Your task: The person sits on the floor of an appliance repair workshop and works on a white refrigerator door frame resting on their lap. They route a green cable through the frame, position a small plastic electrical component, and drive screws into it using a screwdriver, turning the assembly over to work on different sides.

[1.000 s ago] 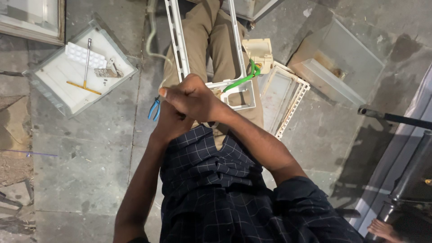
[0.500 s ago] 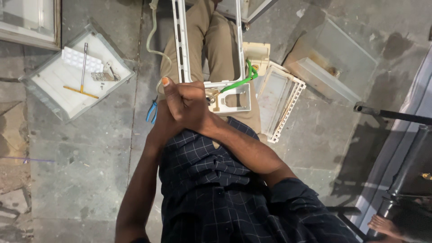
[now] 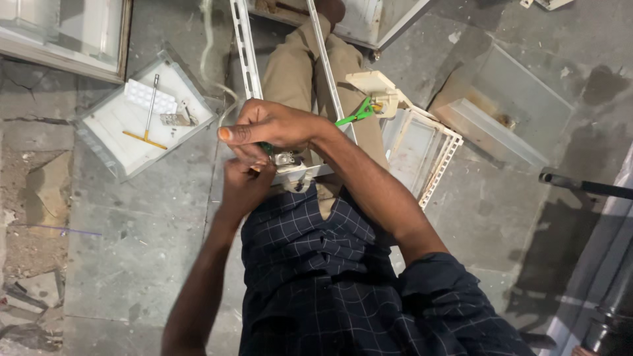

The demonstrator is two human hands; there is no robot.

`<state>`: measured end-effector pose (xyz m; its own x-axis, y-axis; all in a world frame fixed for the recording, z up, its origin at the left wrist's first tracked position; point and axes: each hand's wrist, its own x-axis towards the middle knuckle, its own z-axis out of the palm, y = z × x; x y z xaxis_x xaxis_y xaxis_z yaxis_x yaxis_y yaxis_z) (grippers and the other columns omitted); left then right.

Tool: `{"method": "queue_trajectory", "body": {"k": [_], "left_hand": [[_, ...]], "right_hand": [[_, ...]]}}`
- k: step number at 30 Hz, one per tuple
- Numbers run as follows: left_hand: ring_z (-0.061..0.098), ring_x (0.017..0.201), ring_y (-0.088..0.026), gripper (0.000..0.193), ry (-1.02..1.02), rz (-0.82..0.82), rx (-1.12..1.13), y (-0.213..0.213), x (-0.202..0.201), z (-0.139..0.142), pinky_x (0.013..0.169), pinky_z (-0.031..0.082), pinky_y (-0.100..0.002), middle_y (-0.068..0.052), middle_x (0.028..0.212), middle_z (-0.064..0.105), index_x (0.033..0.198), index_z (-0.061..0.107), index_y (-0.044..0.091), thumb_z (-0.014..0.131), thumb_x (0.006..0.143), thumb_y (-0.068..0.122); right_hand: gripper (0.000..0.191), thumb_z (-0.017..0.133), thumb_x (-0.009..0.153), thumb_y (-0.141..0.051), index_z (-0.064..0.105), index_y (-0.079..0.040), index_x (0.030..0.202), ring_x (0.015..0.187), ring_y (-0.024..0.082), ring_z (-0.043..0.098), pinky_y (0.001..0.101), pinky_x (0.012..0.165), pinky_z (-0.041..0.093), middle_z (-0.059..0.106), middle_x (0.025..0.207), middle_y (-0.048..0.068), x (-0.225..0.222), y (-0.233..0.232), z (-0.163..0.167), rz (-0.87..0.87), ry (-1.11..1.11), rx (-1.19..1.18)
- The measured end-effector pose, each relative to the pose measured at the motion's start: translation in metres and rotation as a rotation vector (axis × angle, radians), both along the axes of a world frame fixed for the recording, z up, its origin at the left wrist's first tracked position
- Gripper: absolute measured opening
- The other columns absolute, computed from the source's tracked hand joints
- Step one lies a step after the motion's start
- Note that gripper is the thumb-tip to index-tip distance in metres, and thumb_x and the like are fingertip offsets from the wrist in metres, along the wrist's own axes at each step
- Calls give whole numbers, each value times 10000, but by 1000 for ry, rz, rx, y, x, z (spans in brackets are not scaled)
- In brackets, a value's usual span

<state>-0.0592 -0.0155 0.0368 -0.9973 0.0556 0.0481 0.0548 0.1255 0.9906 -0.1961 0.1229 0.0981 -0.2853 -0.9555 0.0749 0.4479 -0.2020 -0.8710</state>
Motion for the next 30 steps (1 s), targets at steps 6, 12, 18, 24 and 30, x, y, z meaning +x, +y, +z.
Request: {"method": "queue_trajectory", "body": {"k": [6,12,18,24,30], "left_hand": [[462,577,-18,68,-57,297,57,30,9,-26,512,339,-233,51,670,573,929,671,0,619,943,41],[416,537,-107,170,11,240,-171,21,6,-29,544,304,-300,-71,584,470,826,600,-48,667,952,44],[701,869,-196,285,86,159,72,20,5,-29,755,562,-325,-107,919,700,1066,628,-63,700,886,147],[664,1127,-250,513,64,236,-27,23,5,-33,955,545,-390,-154,1207,634,1305,534,-26,767,886,158],[625,1135,-263,682,25,260,-123,22,6,-31,957,517,-404,-154,1229,593,1399,423,-28,814,896,215]], "right_hand": [[619,626,1082,-328,454,-62,550,482,112,344,312,518,303,404,512,2,7,7,-9,-90,25,2],[516,677,1023,-84,381,-43,602,575,49,279,304,522,234,344,579,-56,34,-6,-10,-589,224,213],[476,656,960,-7,355,-7,592,531,38,289,321,486,254,317,524,5,52,-17,6,-810,309,275],[459,645,943,4,374,5,572,485,28,327,321,456,281,346,496,37,59,-23,13,-958,397,353],[416,647,925,34,414,2,582,505,22,331,305,449,266,358,507,25,67,-36,16,-1138,419,361]]}}
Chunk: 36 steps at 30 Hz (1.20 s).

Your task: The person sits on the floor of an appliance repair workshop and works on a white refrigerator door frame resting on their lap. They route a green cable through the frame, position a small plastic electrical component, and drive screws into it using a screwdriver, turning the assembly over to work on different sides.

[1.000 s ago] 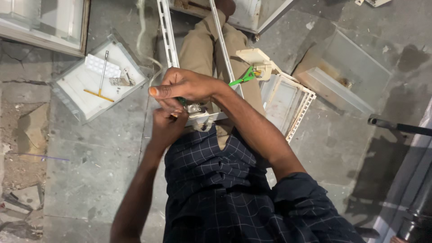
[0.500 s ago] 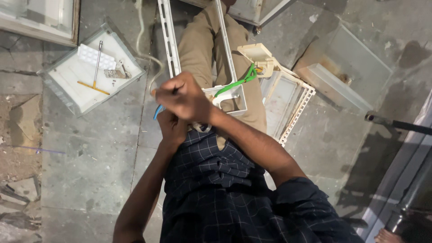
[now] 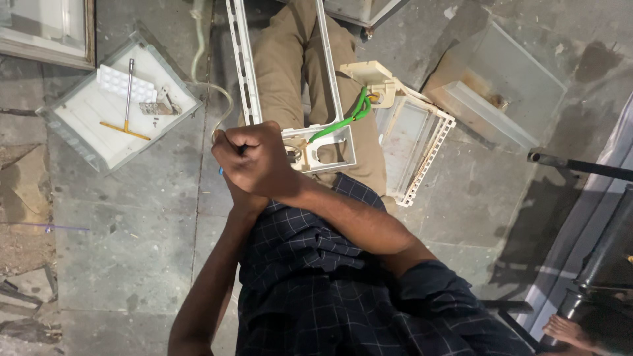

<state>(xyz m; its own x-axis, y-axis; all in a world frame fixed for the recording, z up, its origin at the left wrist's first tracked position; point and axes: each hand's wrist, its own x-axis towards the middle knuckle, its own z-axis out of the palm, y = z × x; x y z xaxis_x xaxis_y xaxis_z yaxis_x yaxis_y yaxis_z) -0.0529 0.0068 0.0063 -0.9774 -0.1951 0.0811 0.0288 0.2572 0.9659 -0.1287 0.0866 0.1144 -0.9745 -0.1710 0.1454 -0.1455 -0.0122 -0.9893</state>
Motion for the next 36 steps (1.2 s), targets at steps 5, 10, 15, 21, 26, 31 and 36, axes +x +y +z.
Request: {"method": "queue_trajectory", "body": {"k": [5,10,15,21,26,31,36], "left_hand": [[702,1104,-238,531,-177,-38,-106,-3,1,-2,886,564,-374,-146,1175,698,1297,569,-1,821,891,230],[698,933,-213,348,-35,22,-15,1,-2,2,794,554,-342,-122,996,702,1176,613,-26,763,934,175],[511,553,-107,228,-9,7,-18,-3,-6,8,534,400,-290,-43,644,554,1083,705,-30,619,885,40],[426,533,-40,355,68,-34,-24,-2,-6,13,521,347,-254,-10,644,541,1106,760,46,580,814,-41],[428,516,-39,340,57,-46,-55,2,-12,14,511,337,-255,-12,636,555,1081,766,59,586,819,-63],[509,559,-102,268,67,-22,-115,7,-15,21,543,406,-289,-65,666,586,1038,761,39,640,814,-43],[640,605,-260,123,57,-150,-295,-2,-21,53,588,506,-366,-135,758,667,902,713,3,750,785,14]], "right_hand": [[425,644,960,36,421,-3,601,518,12,335,294,450,261,366,517,-1,12,-7,-5,-146,-40,2],[393,627,988,17,450,16,637,600,8,366,271,492,315,401,580,-26,11,-3,-10,-45,-57,-69],[371,668,975,-58,544,16,634,571,50,487,291,515,395,564,610,-9,-9,43,8,79,-218,-283],[318,601,1037,-157,542,-62,740,491,97,379,290,478,276,463,627,33,-10,150,55,281,-114,-672],[199,720,1000,-180,648,-15,913,669,92,508,252,550,363,590,791,63,-6,163,60,192,-161,-16],[261,785,887,-222,755,-77,1101,863,183,733,301,667,550,736,999,80,-6,121,32,131,50,573],[360,791,862,-352,753,-102,1119,825,298,727,417,702,573,753,974,102,-8,90,17,194,118,722]]}}
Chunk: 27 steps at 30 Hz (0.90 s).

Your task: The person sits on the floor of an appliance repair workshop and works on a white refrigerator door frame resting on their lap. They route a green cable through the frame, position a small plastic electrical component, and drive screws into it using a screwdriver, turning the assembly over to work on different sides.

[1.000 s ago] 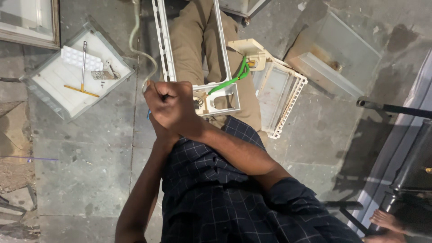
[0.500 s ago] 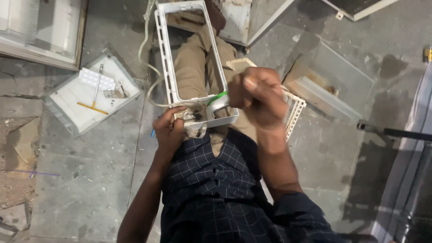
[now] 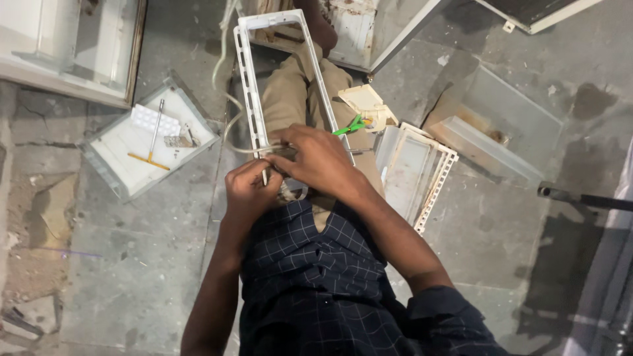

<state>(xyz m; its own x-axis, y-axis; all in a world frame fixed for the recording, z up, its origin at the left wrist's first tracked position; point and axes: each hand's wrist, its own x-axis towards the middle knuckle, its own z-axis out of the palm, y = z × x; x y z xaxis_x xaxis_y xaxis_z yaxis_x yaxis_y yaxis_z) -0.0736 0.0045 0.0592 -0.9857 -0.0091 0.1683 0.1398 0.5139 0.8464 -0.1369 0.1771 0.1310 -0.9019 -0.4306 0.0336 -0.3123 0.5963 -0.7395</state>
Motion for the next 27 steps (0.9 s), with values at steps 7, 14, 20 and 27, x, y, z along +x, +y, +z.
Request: {"method": "queue_trajectory", "body": {"k": [7,14,20,27], "left_hand": [[701,765,-384,220,-110,-246,-287,-14,-32,38,679,544,-474,-168,845,721,879,744,31,805,776,215],[711,829,-387,308,-112,-402,-382,5,-72,27,772,570,-470,-164,946,744,971,785,56,776,737,255],[729,866,-333,499,-201,-417,-337,9,-66,36,776,560,-439,-121,922,766,1059,805,120,854,696,459],[731,891,-309,594,-291,-428,-368,15,-70,46,780,555,-438,-91,952,780,1028,819,146,826,671,621]], "right_hand": [[334,668,980,-379,705,-151,1221,639,346,693,464,531,524,724,798,104,-1,-1,-5,34,228,204],[181,620,1051,-280,626,-127,1147,665,339,690,462,547,508,723,821,105,15,15,-8,-94,261,193],[173,675,1020,-203,683,-79,1141,710,322,723,422,606,553,727,809,162,24,44,-13,-268,98,94],[119,747,957,-67,690,-20,1050,867,117,741,244,681,577,752,1028,95,22,96,-24,-272,-373,-440]]}}
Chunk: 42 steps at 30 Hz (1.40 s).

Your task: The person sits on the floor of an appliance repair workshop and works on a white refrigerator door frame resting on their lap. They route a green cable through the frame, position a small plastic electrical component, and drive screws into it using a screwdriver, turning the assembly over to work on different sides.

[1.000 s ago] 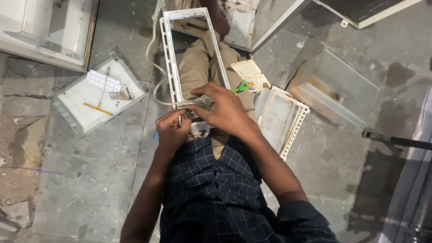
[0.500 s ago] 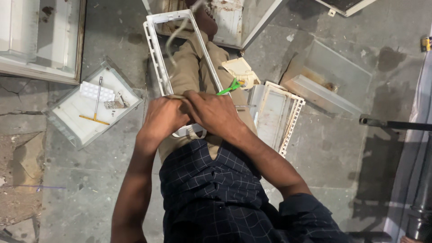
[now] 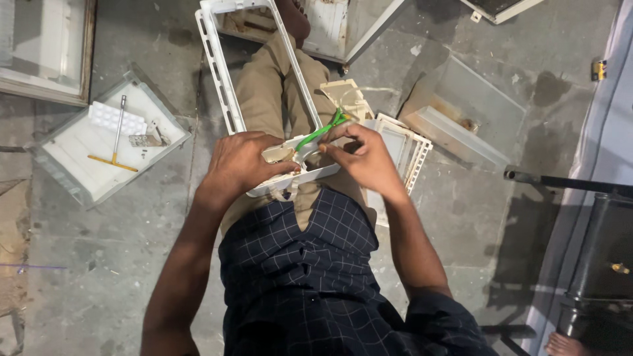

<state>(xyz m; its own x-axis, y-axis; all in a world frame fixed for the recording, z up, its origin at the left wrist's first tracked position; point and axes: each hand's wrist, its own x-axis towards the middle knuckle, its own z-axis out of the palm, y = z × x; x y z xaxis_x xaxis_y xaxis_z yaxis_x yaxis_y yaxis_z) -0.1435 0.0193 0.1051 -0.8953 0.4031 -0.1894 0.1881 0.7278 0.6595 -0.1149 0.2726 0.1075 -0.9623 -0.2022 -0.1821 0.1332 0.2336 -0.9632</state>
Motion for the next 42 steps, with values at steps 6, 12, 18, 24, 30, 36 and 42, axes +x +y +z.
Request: {"method": "queue_trajectory", "body": {"k": [6,12,18,24,30,36,42], "left_hand": [[740,797,-331,576,-89,-143,-209,17,-18,13,754,562,-463,-154,782,754,901,812,119,771,743,672],[728,735,-365,654,-42,-65,-88,32,-16,15,673,548,-489,-163,727,727,849,781,65,784,687,699],[718,787,-374,673,47,-82,-11,30,-4,-1,708,546,-487,-162,797,723,825,722,40,780,721,703],[715,796,-374,630,72,-94,69,27,-5,-8,730,543,-478,-154,804,727,895,727,76,778,714,676],[715,803,-373,676,-43,-134,-17,29,-5,-11,758,544,-481,-169,811,721,872,659,48,794,706,689],[723,795,-363,629,-50,-107,43,29,-2,-19,739,541,-477,-155,791,726,901,641,71,812,699,641],[716,770,-361,631,-40,-126,108,25,-1,-27,724,536,-475,-153,755,707,915,631,66,861,664,598]], "right_hand": [[95,717,955,-28,651,-29,1023,654,30,570,192,471,393,761,1029,68,-28,21,-5,151,-209,-148],[387,665,955,-94,643,-162,1335,564,12,469,190,459,323,703,919,49,-35,32,-4,146,-356,-428],[327,613,1086,-257,700,42,984,503,43,420,212,449,303,742,909,115,-36,37,-17,-27,-283,-311],[308,640,998,-248,712,40,1082,462,37,387,207,428,289,736,915,86,-35,44,-14,-184,-448,-382],[402,641,1018,-282,691,77,1193,484,35,373,202,435,304,701,892,76,-24,44,-20,-326,-490,-430],[430,630,1016,-208,611,60,1352,541,32,400,189,452,327,664,1056,48,-9,53,-31,-342,-548,-559],[475,654,1000,-155,560,47,1420,547,28,401,188,444,330,655,1101,33,-9,56,-38,-340,-524,-694]]}}
